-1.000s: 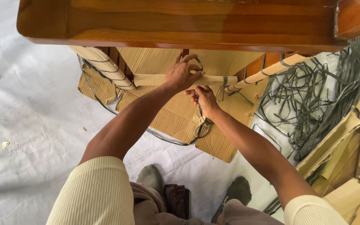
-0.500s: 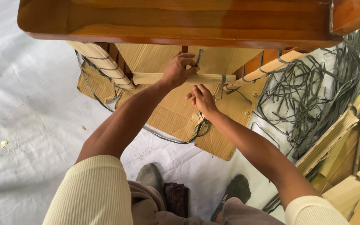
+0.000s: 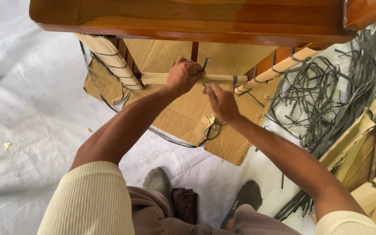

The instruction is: The person wraps protective materials around the components of a wooden chair and secures them with ties.

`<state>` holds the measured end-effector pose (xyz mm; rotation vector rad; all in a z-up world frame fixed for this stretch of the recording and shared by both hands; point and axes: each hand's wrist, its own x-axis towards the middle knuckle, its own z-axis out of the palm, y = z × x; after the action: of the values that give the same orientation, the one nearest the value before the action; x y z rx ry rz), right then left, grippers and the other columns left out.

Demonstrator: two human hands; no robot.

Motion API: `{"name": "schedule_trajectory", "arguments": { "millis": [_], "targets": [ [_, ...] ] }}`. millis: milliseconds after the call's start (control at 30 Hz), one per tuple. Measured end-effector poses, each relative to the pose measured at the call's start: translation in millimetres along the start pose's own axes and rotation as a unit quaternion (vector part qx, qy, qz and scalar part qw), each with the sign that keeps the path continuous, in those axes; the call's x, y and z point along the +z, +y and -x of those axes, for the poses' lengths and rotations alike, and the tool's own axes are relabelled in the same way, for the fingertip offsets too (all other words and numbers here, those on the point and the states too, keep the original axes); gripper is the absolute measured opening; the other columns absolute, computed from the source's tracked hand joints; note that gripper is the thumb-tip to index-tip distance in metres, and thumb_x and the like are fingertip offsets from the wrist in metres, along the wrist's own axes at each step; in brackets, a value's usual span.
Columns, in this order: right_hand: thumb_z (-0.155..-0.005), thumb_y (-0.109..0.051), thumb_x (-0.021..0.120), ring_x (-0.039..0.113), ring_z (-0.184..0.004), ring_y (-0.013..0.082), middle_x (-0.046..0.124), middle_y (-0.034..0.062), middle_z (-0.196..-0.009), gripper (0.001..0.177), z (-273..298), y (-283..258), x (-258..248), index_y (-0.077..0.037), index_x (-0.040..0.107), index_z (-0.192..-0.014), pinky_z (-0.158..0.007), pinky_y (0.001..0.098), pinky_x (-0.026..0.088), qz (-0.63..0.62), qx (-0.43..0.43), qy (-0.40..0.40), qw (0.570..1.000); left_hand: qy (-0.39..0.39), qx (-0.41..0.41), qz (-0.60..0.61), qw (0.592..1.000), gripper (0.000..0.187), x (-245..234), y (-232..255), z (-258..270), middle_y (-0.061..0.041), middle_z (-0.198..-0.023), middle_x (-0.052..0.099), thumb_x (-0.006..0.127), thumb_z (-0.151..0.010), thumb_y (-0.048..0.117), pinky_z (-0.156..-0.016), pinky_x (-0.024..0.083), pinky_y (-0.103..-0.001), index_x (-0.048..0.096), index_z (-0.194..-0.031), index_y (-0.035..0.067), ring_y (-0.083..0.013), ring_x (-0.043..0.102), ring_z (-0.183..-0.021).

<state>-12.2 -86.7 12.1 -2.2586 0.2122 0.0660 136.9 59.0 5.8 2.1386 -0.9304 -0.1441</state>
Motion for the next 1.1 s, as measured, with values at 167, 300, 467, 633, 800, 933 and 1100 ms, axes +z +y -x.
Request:
{"name": "schedule_trajectory", "arguments": {
  "millis": [167,300,467,633,800,933,1100],
  "targets": [
    [-0.114,-0.034,0.052,0.045,-0.055,0.0083,0.049,-0.0003,-0.063,0.044,-47.0,24.3,-13.2,0.0,0.057,-0.086,-0.053,0.0294,0.038,-0.141,-0.026,0.075,0.987,-0.018,0.011,0.044,0.999,0.013,13.0,-11.8,0.6,-0.006,-0.089,0.074,0.077,-0.09,0.024,-0.088,0.049,-0.041,0.076,-0.09,0.011,-0.0314,0.061,-0.091],
    [-0.112,-0.033,0.055,0.043,-0.057,0.0077,0.05,-0.002,-0.064,0.042,-76.1,29.2,-8.6,0.002,0.062,-0.09,-0.053,0.029,0.038,-0.199,0.1,0.06,0.973,-0.023,0.021,0.056,0.998,0.011,11.8,-11.3,2.9,-0.006,-0.088,0.074,0.077,-0.088,0.021,-0.087,0.05,-0.041,0.075,-0.089,0.01,-0.0315,0.062,-0.091],
    [-0.104,-0.035,0.054,0.039,-0.049,0.0092,0.049,-0.0021,-0.06,0.035,-87.5,16.6,-18.7,-0.005,0.072,-0.099,-0.043,0.0297,0.031,-0.292,0.202,0.002,0.935,-0.002,0.198,-0.023,0.98,0.012,2.5,-2.0,5.8,-0.004,-0.103,0.073,0.074,-0.088,0.018,-0.1,0.046,-0.044,0.072,-0.097,0.01,-0.031,0.064,-0.105],
    [-0.106,-0.04,0.054,0.045,-0.052,0.0078,0.052,-0.0021,-0.066,0.041,-87.1,37.2,-16.7,-0.004,0.071,-0.106,-0.046,0.0266,0.037,-0.351,0.183,-0.015,0.918,-0.048,0.233,-0.092,0.967,0.012,8.4,-9.0,2.8,-0.006,-0.107,0.072,0.069,-0.094,0.019,-0.11,0.038,-0.052,0.065,-0.1,0.01,-0.03,0.063,-0.114],
    [-0.106,-0.045,0.052,0.057,-0.061,0.0067,0.065,-0.0017,-0.079,0.044,-67.8,10.4,-30.9,-0.004,0.061,-0.118,-0.056,0.0243,0.053,-0.377,0.154,-0.002,0.913,-0.102,0.162,-0.048,0.98,0.011,18.5,-17.7,3.3,-0.012,-0.108,0.07,0.063,-0.102,0.017,-0.113,0.038,-0.05,0.058,-0.106,0.008,-0.0322,0.061,-0.116],
    [-0.108,-0.042,0.055,0.063,-0.068,0.0085,0.067,0.0048,-0.086,0.04,-45.1,30.6,-18.5,-0.004,0.062,-0.117,-0.061,0.0255,0.057,-0.333,0.063,0.037,0.94,-0.082,0.151,-0.019,0.985,0.012,21.0,-21.5,-1.4,-0.014,-0.097,0.07,0.061,-0.102,0.016,-0.1,0.043,-0.051,0.055,-0.103,0.005,-0.0358,0.061,-0.112],
    [-0.108,-0.038,0.061,0.065,-0.066,0.0143,0.074,0.0139,-0.088,0.035,-13.6,49.7,11.4,-0.003,0.067,-0.102,-0.058,0.028,0.054,-0.115,0.081,-0.046,0.989,-0.101,0.077,0.06,0.99,0.012,22.8,-22.5,-4.2,-0.015,-0.089,0.068,0.059,-0.105,0.014,-0.084,0.049,-0.05,0.055,-0.101,0.004,-0.0367,0.062,-0.099]
  ]
}}
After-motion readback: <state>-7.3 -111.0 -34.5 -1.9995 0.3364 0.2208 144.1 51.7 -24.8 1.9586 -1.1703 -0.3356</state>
